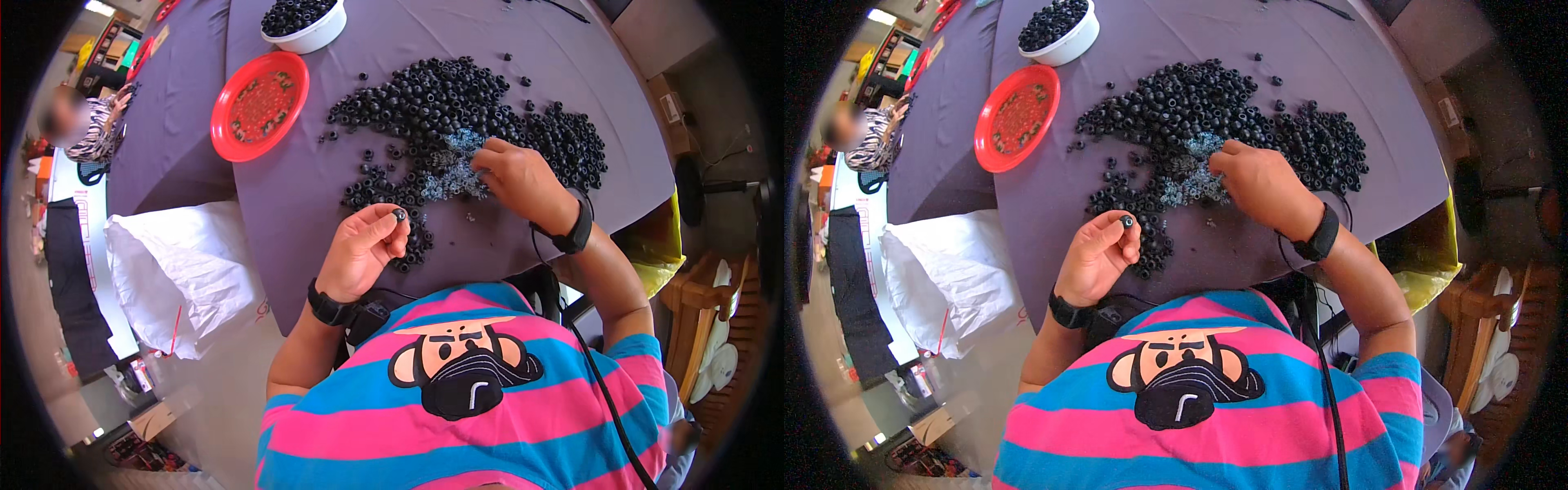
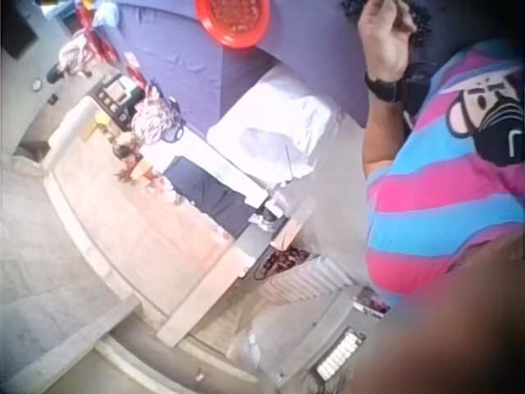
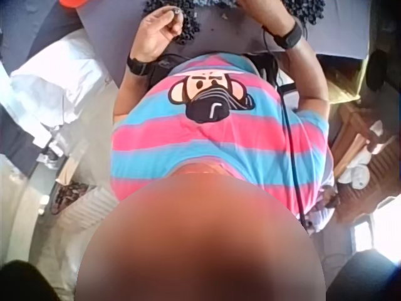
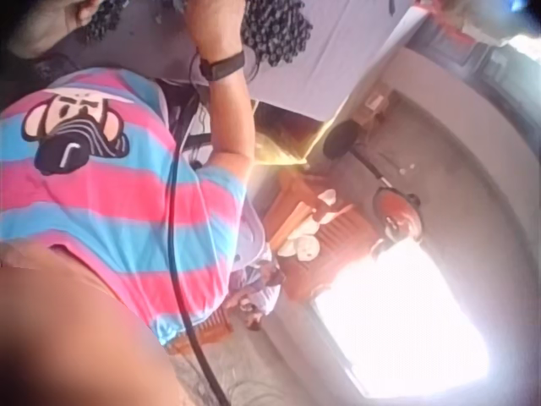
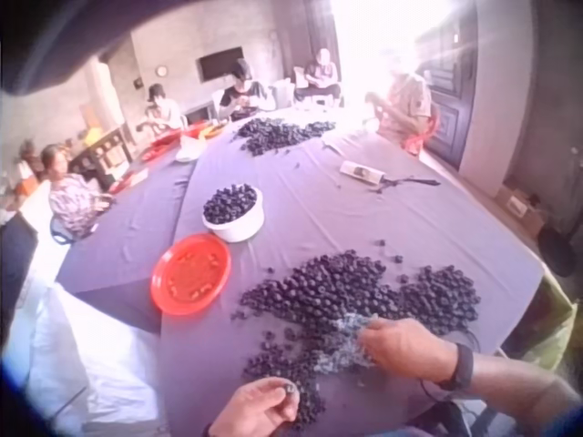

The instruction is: Sorting small black plastic parts from a pile on the table.

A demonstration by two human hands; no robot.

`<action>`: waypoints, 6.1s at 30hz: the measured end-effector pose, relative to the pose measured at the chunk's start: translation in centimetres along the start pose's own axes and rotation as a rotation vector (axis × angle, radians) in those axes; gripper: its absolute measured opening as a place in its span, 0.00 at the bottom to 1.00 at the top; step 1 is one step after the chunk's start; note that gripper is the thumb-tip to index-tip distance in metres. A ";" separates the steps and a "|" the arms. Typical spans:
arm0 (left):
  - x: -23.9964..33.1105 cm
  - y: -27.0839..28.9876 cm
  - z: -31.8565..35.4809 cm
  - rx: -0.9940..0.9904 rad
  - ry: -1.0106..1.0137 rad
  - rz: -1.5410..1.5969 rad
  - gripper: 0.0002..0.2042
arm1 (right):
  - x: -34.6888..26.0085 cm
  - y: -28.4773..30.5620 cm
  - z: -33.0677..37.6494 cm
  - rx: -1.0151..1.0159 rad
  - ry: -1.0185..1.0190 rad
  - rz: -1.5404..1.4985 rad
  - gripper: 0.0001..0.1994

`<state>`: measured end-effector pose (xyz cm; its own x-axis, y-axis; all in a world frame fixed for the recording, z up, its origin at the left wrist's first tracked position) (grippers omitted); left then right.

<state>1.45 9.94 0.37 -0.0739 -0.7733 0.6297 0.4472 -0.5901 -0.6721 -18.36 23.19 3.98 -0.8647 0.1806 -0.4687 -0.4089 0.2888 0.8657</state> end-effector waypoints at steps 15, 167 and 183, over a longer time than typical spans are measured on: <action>0.2 1.9 0.8 0.069 -0.033 0.108 0.08 | -6.4 -2.7 -1.7 -0.098 0.169 -0.075 0.05; 7.6 -3.9 -7.7 0.123 -0.541 -1.858 0.10 | 8.1 5.8 6.9 0.352 -0.397 -0.128 0.17; 8.0 -3.2 -6.5 0.069 -0.461 -1.736 0.07 | -2.7 -2.4 4.4 -0.034 -0.028 -0.100 0.07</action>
<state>-6.35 4.09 5.05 -0.2277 0.7821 0.5800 0.1704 -0.5544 0.8146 -13.81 26.11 2.39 -0.8107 0.1786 -0.5575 -0.5030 0.2747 0.8195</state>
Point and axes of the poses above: each hand's wrist, its own z-axis away from the middle knuckle, its own y-axis out of the back of the hand, x = y × z, the point moved 5 cm from there along -z, towards the middle knuckle, and after that the axes turned 3 degrees about x, right-handed, at the moved point
